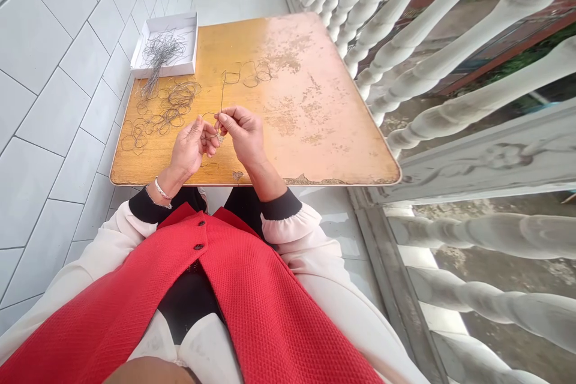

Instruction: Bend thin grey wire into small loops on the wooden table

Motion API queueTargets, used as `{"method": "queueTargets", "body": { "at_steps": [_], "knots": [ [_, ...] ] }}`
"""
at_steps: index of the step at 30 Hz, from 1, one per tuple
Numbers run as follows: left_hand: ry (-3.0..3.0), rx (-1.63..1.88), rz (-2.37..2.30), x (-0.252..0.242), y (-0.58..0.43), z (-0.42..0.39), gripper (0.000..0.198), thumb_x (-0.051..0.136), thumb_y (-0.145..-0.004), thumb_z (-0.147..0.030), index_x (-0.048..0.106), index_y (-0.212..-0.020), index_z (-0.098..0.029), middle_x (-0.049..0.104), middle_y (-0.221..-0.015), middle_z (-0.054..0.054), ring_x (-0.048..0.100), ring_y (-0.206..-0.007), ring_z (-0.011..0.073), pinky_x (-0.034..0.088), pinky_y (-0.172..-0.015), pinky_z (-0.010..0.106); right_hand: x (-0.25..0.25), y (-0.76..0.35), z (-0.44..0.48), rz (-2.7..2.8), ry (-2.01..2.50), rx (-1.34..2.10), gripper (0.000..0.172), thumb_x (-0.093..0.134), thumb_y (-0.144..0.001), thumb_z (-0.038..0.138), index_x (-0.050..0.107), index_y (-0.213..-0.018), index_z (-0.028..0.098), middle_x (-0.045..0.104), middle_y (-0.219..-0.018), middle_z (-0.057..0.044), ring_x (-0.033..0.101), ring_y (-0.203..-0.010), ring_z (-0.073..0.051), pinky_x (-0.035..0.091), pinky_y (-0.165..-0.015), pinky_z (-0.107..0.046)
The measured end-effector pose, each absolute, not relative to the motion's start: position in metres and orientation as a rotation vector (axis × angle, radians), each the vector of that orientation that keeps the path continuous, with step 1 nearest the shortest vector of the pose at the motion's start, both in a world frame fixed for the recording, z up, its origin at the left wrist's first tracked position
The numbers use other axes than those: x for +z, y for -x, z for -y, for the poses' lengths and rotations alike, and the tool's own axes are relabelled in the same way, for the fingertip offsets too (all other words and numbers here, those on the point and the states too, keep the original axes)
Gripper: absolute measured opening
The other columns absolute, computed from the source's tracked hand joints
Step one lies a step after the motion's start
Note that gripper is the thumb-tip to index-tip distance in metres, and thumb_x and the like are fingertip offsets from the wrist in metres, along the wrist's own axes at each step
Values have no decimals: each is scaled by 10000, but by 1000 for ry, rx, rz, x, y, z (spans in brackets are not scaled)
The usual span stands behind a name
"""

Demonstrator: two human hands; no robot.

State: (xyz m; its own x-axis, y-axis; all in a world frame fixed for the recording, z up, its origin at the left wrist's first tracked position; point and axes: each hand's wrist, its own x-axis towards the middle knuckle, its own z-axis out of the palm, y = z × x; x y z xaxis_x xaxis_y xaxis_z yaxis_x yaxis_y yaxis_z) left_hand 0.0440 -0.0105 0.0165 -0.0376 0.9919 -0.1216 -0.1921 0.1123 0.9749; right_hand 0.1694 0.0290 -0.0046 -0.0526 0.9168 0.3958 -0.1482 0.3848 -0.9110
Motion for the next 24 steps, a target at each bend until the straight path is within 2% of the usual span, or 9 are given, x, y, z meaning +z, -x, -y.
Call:
{"method": "queueTargets", "body": {
  "at_steps": [5, 10, 13, 19, 22, 24],
  "knots": [
    [-1062, 1224, -1155, 14, -36, 10, 553, 514, -937, -690, 654, -851, -162, 658, -633, -4, 591, -496, 60, 460, -501, 166, -5, -174, -31, 1305, 838, 1086, 359, 774, -809, 561, 710, -776, 210, 654, -684, 17, 555, -592, -85, 497, -601, -250],
    [-1234, 1247, -1227, 23, -30, 8, 307, 601, -973, -504, 670, -965, -205, 647, -645, -44, 604, -530, 48, 468, -530, 142, -1, -174, -29, 1296, 870, 1111, 272, 798, -795, 482, 749, -802, 215, 669, -701, 16, 568, -602, -88, 509, -603, -252],
    [-1244, 1268, -1219, 29, -30, 6, 204, 613, -983, -400, 670, -947, -207, 627, -613, -55, 592, -510, 46, 451, -521, 143, -2, -172, -28, 1310, 860, 1095, 252, 789, -805, 474, 767, -834, 225, 664, -696, 18, 590, -621, -98, 523, -617, -262],
    [-1247, 1237, -1223, 19, -29, 3, 229, 600, -984, -397, 660, -905, -191, 638, -619, -41, 604, -515, 58, 464, -542, 155, -7, -171, -30, 1311, 815, 1054, 287, 786, -804, 521, 773, -827, 235, 646, -675, 22, 586, -623, -106, 526, -621, -274],
    [-1389, 1261, -1264, 14, -25, 2, 213, 623, -964, -413, 673, -1016, -212, 721, -813, 7, 703, -729, 102, 530, -671, 186, -8, -172, -30, 1284, 820, 1093, 284, 776, -812, 517, 778, -839, 235, 642, -686, 23, 573, -629, -95, 519, -638, -263],
    [-1562, 1341, -1322, 18, -21, 0, 284, 688, -920, -406, 659, -1157, -252, 735, -1125, 61, 715, -1021, 165, 560, -813, 238, -8, -172, -29, 1278, 843, 1085, 275, 779, -808, 511, 780, -838, 237, 644, -690, 21, 567, -639, -96, 513, -645, -261]
  ]
}}
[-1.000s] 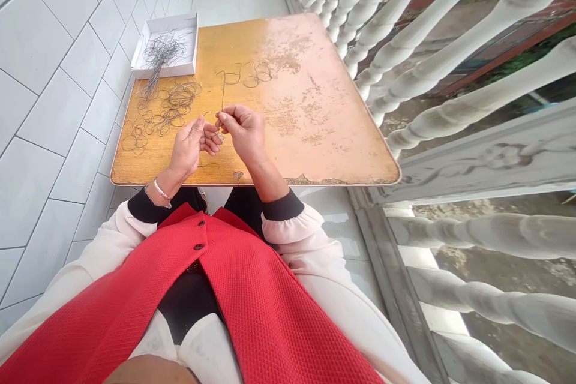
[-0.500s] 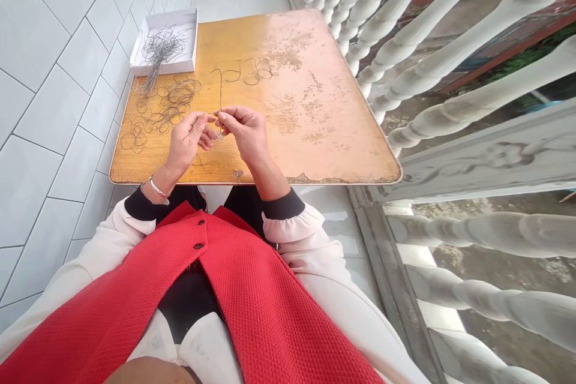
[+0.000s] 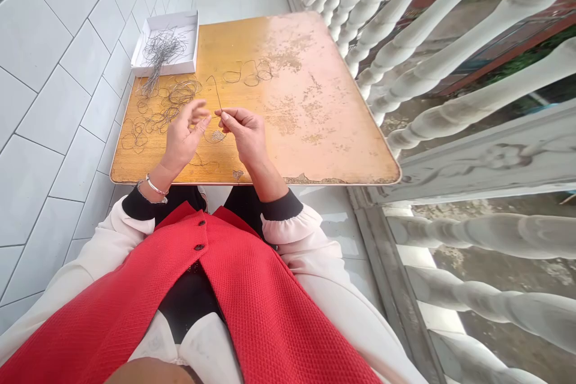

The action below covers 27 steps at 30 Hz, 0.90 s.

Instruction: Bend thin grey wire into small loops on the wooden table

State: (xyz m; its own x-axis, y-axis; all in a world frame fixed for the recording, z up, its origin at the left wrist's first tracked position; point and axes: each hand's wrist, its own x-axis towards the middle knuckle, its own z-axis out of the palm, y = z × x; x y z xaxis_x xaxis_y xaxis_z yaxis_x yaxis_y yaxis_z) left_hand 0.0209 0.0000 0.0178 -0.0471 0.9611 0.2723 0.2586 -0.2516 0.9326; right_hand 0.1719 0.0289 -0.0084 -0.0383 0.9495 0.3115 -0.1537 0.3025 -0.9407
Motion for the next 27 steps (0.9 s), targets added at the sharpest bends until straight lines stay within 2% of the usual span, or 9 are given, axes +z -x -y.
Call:
{"method": "queueTargets", "body": {
  "at_steps": [3, 6, 8, 10, 12, 15, 19, 23, 27],
  "knots": [
    [-1883, 1393, -1343, 35, -13, -6, 493, 797, -828, -350, 626, -1288, -299, 567, -1490, 89, 503, -1414, 263, 489, -1083, 352, -8, -172, -27, 1335, 885, 1037, 265, 785, -806, 502, 770, -820, 238, 641, -680, 22, 560, -641, -104, 508, -647, -268],
    [-2122, 1264, -1251, 55, -3, -17, 352, 773, -841, -280, 706, -1186, -284, 598, -1452, 77, 376, -1511, 297, 292, -1257, 450, -7, -172, -26, 1405, 891, 1004, 263, 768, -826, 494, 767, -833, 231, 666, -734, 14, 562, -648, -103, 509, -667, -276],
    [-2097, 1178, -1236, 65, 3, -24, 155, 764, -848, -273, 764, -1002, -255, 695, -1220, 96, 492, -1399, 301, 347, -1209, 440, -7, -173, -27, 1455, 905, 963, 259, 756, -840, 485, 765, -837, 226, 671, -760, 6, 569, -660, -108, 504, -687, -285],
    [-1992, 1115, -1230, 72, 8, -30, 29, 767, -844, -257, 768, -832, -230, 700, -951, 87, 605, -1189, 271, 449, -1071, 371, -7, -174, -27, 1517, 936, 897, 242, 748, -852, 463, 759, -820, 224, 658, -744, 4, 569, -661, -118, 491, -696, -297],
    [-1829, 1094, -1231, 77, 10, -33, 130, 754, -841, -198, 741, -713, -217, 657, -759, 55, 644, -989, 225, 490, -895, 297, -7, -173, -27, 1573, 963, 795, 198, 734, -864, 407, 750, -789, 224, 651, -723, 1, 563, -653, -128, 475, -689, -306],
    [-1628, 1090, -1251, 80, 8, -37, 250, 721, -831, -114, 686, -604, -213, 609, -599, 13, 627, -768, 169, 444, -673, 243, -8, -169, -26, 1624, 999, 596, 143, 687, -867, 283, 731, -743, 229, 659, -718, -8, 567, -671, -148, 471, -702, -322],
    [-1646, 1100, -1313, 78, 1, -46, 298, 715, -821, -102, 641, -553, -209, 570, -524, -14, 559, -635, 134, 398, -598, 236, -13, -160, -27, 1620, 1064, 456, 151, 648, -839, 221, 709, -703, 239, 631, -670, -7, 551, -663, -159, 478, -708, -334],
    [-1715, 1074, -1345, 77, -1, -58, 285, 730, -818, -131, 614, -568, -203, 573, -518, -24, 549, -608, 123, 402, -586, 231, -17, -157, -32, 1514, 1065, 621, 84, 684, -809, 253, 723, -739, 225, 671, -707, 0, 563, -651, -139, 478, -664, -311],
    [-1767, 1192, -1302, 76, -2, -58, 98, 700, -909, -246, 645, -850, -189, 645, -674, -16, 628, -705, 114, 425, -648, 220, -17, -158, -34, 1305, 1032, 975, 170, 756, -785, 361, 736, -771, 193, 657, -661, 14, 551, -600, -102, 453, -557, -251]
  ]
}}
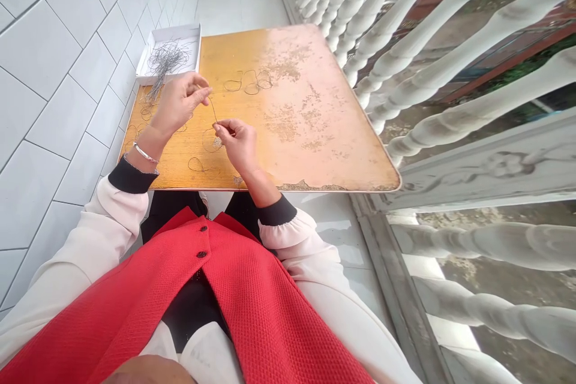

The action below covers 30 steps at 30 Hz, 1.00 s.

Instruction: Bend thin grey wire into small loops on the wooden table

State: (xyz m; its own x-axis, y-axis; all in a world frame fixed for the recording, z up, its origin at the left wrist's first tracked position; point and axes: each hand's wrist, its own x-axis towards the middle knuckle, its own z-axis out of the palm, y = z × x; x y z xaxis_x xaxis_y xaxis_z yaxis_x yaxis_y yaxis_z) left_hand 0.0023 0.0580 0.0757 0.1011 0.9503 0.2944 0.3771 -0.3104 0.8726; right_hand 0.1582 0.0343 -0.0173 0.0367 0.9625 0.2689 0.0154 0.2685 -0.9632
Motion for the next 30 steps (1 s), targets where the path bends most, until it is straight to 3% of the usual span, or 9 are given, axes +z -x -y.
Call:
{"method": "queueTargets", "body": {
  "at_steps": [2, 4, 8, 13, 18, 21, 24, 30],
  "knots": [
    [-1659, 1318, -1283, 70, -5, -49, 156, 649, -964, -340, 613, -1011, -196, 662, -783, -3, 671, -815, 121, 458, -696, 211, -16, -159, -34, 1211, 1005, 1054, 211, 784, -770, 390, 735, -762, 185, 645, -643, 21, 539, -587, -85, 454, -544, -230],
    [-1487, 1306, -1297, 59, -8, -37, 226, 594, -994, -417, 587, -1015, -192, 672, -819, 4, 670, -773, 110, 483, -671, 205, -14, -159, -33, 1153, 978, 1075, 200, 793, -763, 380, 737, -757, 188, 651, -661, 24, 550, -609, -78, 470, -563, -218],
    [-1422, 1094, -1266, 30, -16, -17, 179, 622, -982, -316, 617, -890, -163, 690, -754, 0, 670, -656, 82, 485, -587, 171, -9, -161, -29, 1099, 917, 1167, 152, 797, -754, 352, 743, -755, 210, 670, -711, 25, 555, -635, -73, 479, -581, -206],
    [-1469, 1221, -1221, 11, -23, -14, 220, 574, -1002, -252, 651, -822, -153, 666, -663, -18, 629, -559, 49, 451, -522, 139, -4, -166, -27, 1036, 865, 1337, 137, 809, -741, 339, 753, -768, 217, 651, -731, 25, 557, -653, -63, 462, -575, -180],
    [-1631, 1251, -1271, 4, -21, -15, 282, 501, -1040, -377, 691, -1050, -169, 695, -696, -9, 636, -567, 65, 485, -555, 159, -4, -168, -29, 991, 841, 1419, 112, 805, -751, 320, 757, -765, 220, 618, -710, 29, 543, -645, -57, 463, -586, -171],
    [-2031, 1276, -1353, 0, -16, -13, 432, 430, -1051, -488, 683, -1182, -164, 767, -980, 73, 717, -804, 119, 556, -774, 234, -5, -167, -31, 998, 826, 1401, 151, 833, -742, 341, 752, -774, 217, 619, -712, 29, 546, -648, -58, 463, -579, -170],
    [-2490, 1138, -1409, 0, -11, -10, 640, 441, -988, -642, 612, -1345, -139, 700, -1278, 159, 676, -1159, 235, 516, -1011, 344, -7, -167, -32, 1009, 787, 1396, 220, 865, -714, 388, 748, -775, 212, 615, -703, 32, 543, -634, -56, 476, -590, -177],
    [-2834, 779, -1400, 4, -2, -14, 896, 384, -898, -761, 438, -1521, -120, 634, -1369, 191, 609, -1263, 287, 476, -1084, 390, -6, -167, -32, 1007, 730, 1373, 309, 910, -631, 455, 746, -747, 219, 613, -688, 39, 529, -613, -53, 491, -607, -191]
  ]
}}
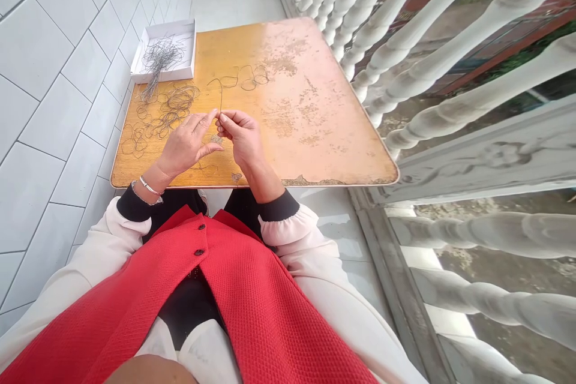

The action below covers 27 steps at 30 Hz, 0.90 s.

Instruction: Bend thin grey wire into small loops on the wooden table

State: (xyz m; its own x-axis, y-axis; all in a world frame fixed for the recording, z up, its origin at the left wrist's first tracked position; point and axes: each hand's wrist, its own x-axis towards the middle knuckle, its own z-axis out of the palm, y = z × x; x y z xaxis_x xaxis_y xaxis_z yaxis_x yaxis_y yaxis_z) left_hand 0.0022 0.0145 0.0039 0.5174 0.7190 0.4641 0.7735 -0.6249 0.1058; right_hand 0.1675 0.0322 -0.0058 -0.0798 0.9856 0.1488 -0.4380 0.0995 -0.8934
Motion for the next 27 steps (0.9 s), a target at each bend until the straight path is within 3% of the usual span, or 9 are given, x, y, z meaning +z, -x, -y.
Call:
{"method": "queueTargets", "body": {
  "at_steps": [5, 11, 21, 27],
  "knots": [
    [2628, -629, 1260, 8, 3, -15, 934, 410, -873, -762, 409, -1540, -109, 637, -1358, 205, 621, -1244, 294, 483, -1082, 404, -6, -166, -32, 999, 736, 1384, 272, 884, -675, 437, 737, -778, 232, 615, -715, 40, 537, -634, -59, 498, -623, -197],
    [2521, -709, 1257, 3, 6, -13, 848, 450, -877, -724, 524, -1431, -86, 692, -1239, 212, 676, -1143, 291, 520, -1004, 401, -4, -165, -28, 1021, 713, 1389, 229, 844, -730, 427, 754, -820, 236, 627, -731, 38, 556, -647, -58, 509, -647, -203],
    [2486, -841, 1294, -8, 10, -19, 860, 404, -883, -770, 536, -1409, -103, 701, -1209, 206, 685, -1144, 295, 532, -974, 394, 3, -161, -14, 1075, 821, 1363, 209, 843, -671, 399, 792, -761, 217, 636, -631, 30, 529, -587, -71, 459, -583, -229],
    [2642, -1022, 1289, 3, 17, -12, 698, 425, -963, -691, 595, -1360, -142, 709, -1216, 158, 704, -1061, 225, 569, -937, 360, 1, -160, -15, 1071, 800, 1337, 171, 839, -682, 375, 784, -724, 220, 633, -613, 32, 512, -556, -59, 450, -576, -216]
  ]
}}
